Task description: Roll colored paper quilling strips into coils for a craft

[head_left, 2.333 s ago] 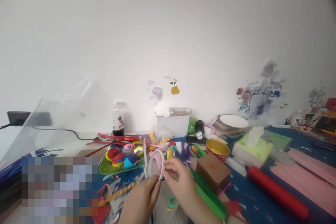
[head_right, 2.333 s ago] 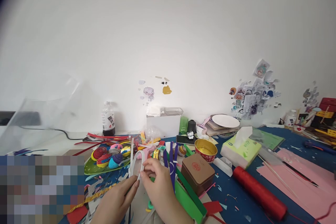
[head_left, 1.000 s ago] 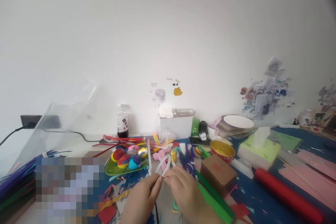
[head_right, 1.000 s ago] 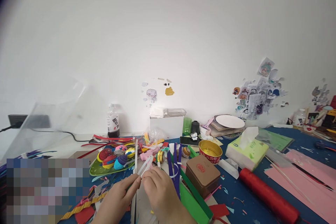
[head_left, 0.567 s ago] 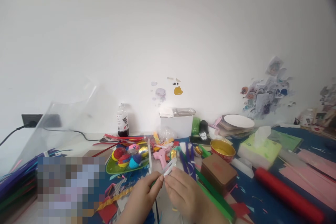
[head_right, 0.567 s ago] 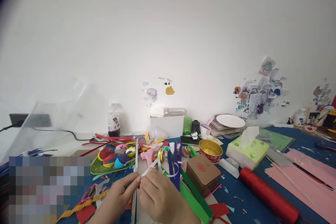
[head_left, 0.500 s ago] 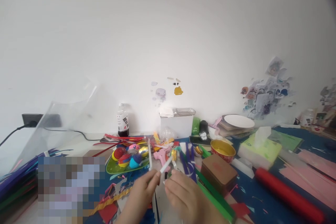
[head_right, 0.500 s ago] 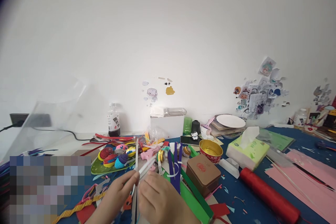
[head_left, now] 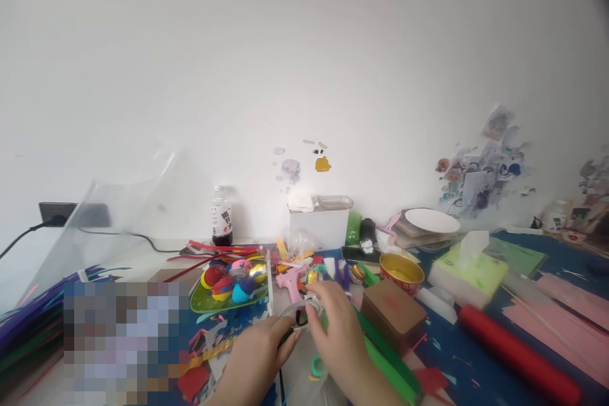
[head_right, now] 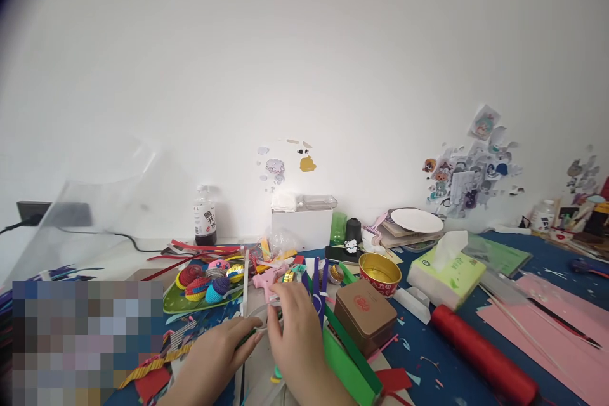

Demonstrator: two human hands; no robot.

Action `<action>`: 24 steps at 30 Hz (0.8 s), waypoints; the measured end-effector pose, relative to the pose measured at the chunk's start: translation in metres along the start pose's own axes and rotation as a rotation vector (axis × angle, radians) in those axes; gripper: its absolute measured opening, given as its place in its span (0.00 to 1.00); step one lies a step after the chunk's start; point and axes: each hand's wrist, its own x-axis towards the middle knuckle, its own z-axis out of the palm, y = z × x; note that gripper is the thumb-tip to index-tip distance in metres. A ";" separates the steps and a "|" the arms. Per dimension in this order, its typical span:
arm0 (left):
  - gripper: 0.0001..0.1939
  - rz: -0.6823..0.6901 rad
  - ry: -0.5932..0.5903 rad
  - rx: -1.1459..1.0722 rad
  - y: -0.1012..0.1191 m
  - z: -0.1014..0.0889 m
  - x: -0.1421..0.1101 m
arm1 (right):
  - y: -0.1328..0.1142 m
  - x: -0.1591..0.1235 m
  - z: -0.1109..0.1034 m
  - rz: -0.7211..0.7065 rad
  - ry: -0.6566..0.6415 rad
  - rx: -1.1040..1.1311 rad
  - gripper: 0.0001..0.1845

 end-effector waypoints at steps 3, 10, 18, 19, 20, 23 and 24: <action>0.13 0.009 0.094 -0.056 -0.006 -0.001 -0.002 | -0.003 0.000 -0.001 0.078 -0.010 0.121 0.13; 0.20 -0.111 0.155 -0.371 -0.006 -0.003 -0.003 | -0.015 0.005 -0.008 0.100 -0.184 0.324 0.11; 0.29 -0.418 -0.079 -1.155 0.000 0.002 -0.007 | -0.021 0.007 -0.018 0.132 -0.372 0.381 0.17; 0.28 -0.416 -0.088 -1.171 0.000 0.002 -0.007 | -0.021 0.007 -0.018 0.137 -0.369 0.381 0.17; 0.28 -0.413 -0.108 -1.197 -0.001 0.002 -0.007 | -0.021 0.008 -0.019 0.134 -0.365 0.379 0.16; 0.29 -0.364 -0.214 -1.257 0.001 -0.001 -0.006 | -0.019 0.007 -0.018 0.050 -0.354 0.360 0.14; 0.30 -0.344 -0.252 -1.260 0.003 -0.004 -0.005 | -0.017 0.007 -0.018 0.004 -0.353 0.345 0.13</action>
